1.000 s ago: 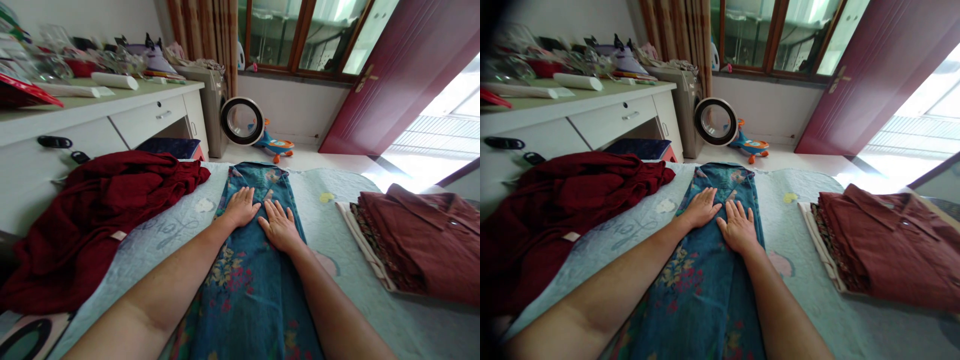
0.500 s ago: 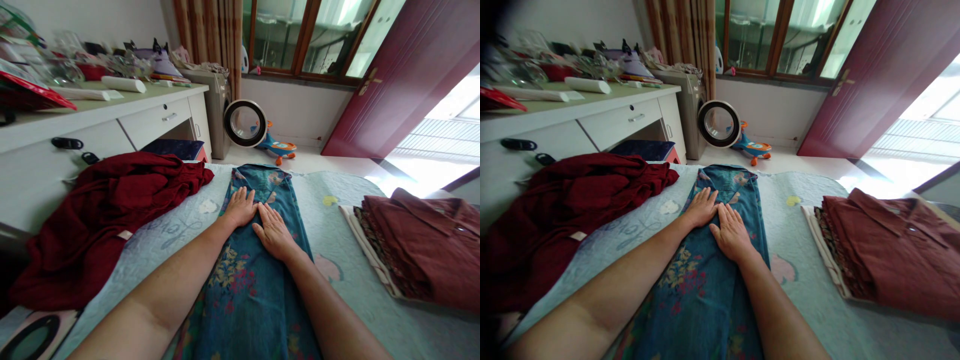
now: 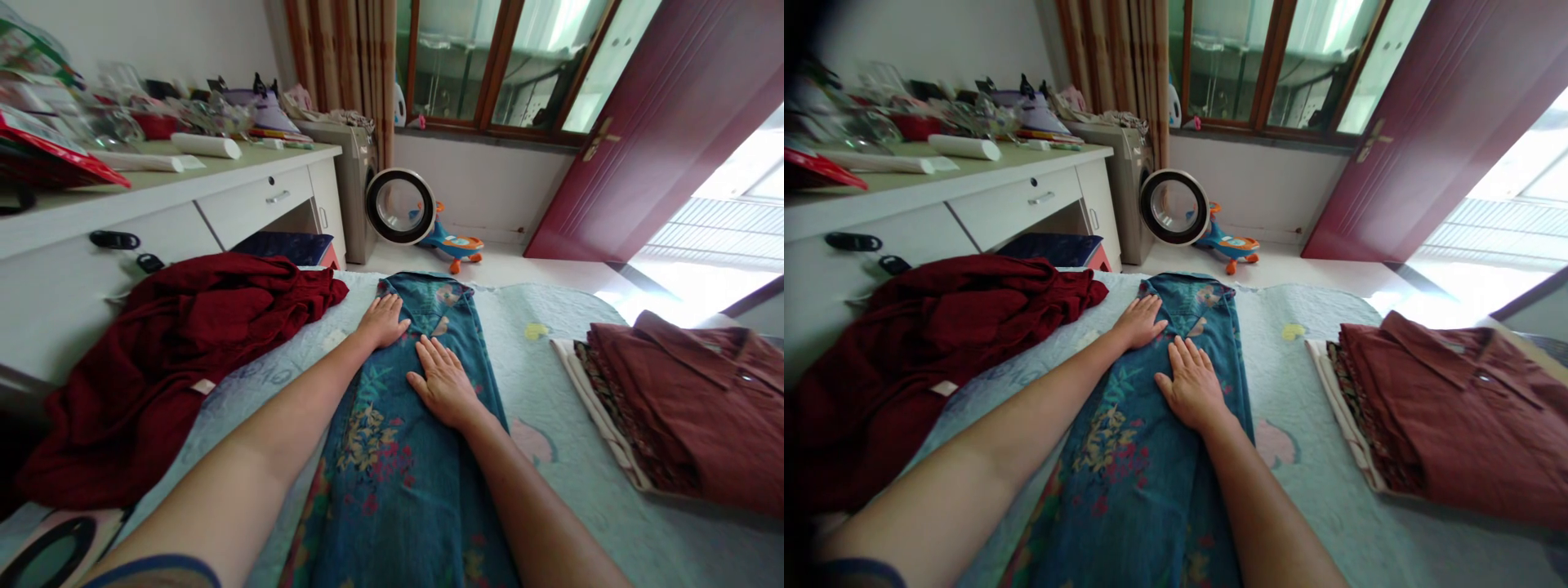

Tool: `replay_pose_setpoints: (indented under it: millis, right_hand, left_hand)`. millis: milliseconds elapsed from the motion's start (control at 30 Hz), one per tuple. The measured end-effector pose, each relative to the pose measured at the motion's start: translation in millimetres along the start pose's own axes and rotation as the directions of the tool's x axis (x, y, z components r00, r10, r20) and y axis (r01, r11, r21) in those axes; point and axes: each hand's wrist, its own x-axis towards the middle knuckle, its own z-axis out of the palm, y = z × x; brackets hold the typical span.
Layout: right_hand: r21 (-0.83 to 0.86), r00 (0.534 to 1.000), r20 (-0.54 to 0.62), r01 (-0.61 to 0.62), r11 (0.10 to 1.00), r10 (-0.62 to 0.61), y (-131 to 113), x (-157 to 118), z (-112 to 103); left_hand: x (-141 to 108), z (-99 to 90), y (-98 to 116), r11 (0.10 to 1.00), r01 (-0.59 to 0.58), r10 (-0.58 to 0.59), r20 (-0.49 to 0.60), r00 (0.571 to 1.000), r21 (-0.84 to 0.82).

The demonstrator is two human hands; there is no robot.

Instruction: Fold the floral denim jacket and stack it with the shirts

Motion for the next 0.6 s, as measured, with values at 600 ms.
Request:
replay_pose_setpoints:
  millis: [600]
  right_hand:
    - [0.019, 1.000, -0.024, 0.001, 1.000, -0.001, 0, -1, 1]
  left_hand:
    - [48, -5.5, -37, 0.846, 0.320, -0.435, -0.204, 0.877, -0.426]
